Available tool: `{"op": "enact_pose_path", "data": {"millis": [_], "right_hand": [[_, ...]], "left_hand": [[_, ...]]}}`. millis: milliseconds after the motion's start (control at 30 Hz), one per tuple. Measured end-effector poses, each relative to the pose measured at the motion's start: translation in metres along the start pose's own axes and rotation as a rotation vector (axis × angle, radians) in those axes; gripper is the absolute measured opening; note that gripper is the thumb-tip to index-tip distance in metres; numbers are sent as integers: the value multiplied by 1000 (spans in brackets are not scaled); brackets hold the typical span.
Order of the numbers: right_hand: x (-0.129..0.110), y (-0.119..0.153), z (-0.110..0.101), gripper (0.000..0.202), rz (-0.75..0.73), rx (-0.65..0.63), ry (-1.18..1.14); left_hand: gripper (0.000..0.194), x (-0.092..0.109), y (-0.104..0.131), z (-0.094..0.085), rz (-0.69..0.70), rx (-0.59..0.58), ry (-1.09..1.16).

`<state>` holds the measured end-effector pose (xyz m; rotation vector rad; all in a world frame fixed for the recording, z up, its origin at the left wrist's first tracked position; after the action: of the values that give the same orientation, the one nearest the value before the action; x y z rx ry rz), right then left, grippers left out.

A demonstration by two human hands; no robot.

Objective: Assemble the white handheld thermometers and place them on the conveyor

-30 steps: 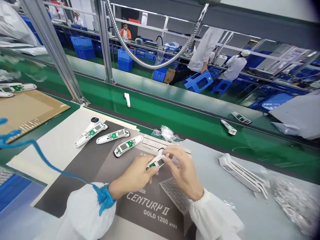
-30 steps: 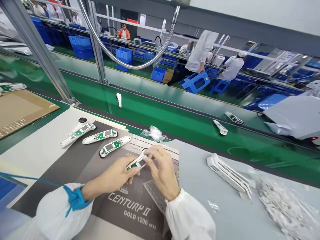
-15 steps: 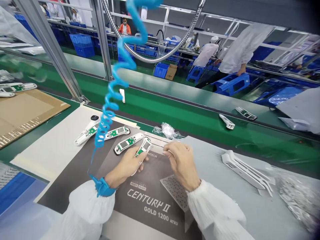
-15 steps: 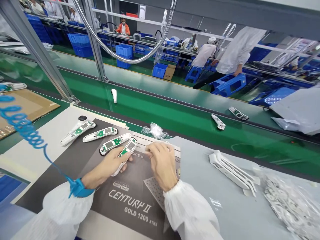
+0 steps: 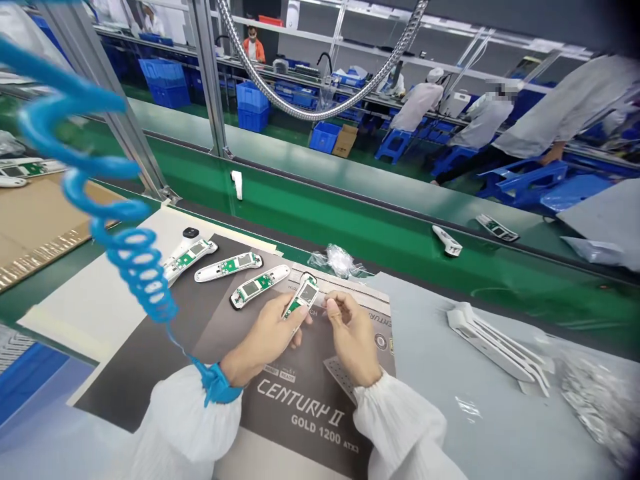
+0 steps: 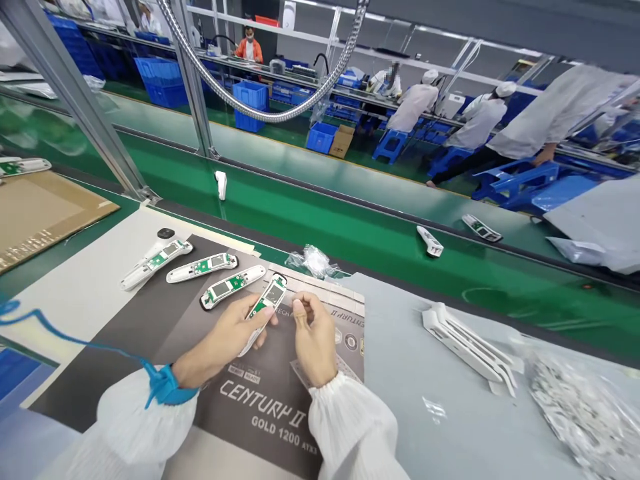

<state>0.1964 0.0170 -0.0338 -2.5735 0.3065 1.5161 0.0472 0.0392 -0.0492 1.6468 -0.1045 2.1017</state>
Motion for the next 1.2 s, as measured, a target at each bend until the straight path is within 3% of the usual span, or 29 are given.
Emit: {"op": "enact_pose_path", "data": {"millis": [167, 300, 367, 433, 500, 567, 633, 733, 867, 1067, 1133, 1200], "right_hand": [[4, 4, 12, 32, 112, 76, -284], [0, 13, 19, 40, 260, 34, -436], [-8, 9, 13, 39, 218, -9, -408], [-14, -10, -4, 33, 67, 56, -168], [-12, -42, -24, 28, -53, 203, 181], [0, -78, -37, 25, -52, 287, 404], [16, -108, -44, 20, -19, 283, 566], [33, -127, -53, 16, -7, 256, 789], [43, -109, -94, 21, -16, 266, 992], [90, -38, -209, 32, 301, 410, 1246], [111, -12, -227, 31, 351, 384, 1294], [126, 7, -232, 29, 339, 315, 1312]], "left_hand": [[26, -1, 7, 14, 106, -4, -181], [21, 5, 9, 18, 218, 120, -423], [18, 5, 5, 9, 185, 244, -456], [19, 1, 1, -4, 122, 345, -397], [24, -3, -3, -13, 93, 356, -293], [28, -4, -3, -15, 89, 314, -205], [31, -2, 0, -13, 67, 289, -158], [34, 9, 8, -10, 33, 270, -145], [35, 21, 17, -15, -43, 280, -196], [39, 22, 19, -24, -51, 299, -199], [40, 22, 17, -22, -57, 292, -192], [39, 23, 16, -17, -69, 282, -187]]}}
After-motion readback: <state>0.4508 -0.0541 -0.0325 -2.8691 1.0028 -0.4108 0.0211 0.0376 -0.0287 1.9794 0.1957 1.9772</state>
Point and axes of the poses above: each hand's wrist, its own y-axis away from the middle knuckle, its own z-axis out of the palm, x = y × z, the point moved 4 cm from there along -y, towards the middle knuckle, and after that the axes turned 11 degrees about y, right-handed, at the moved point
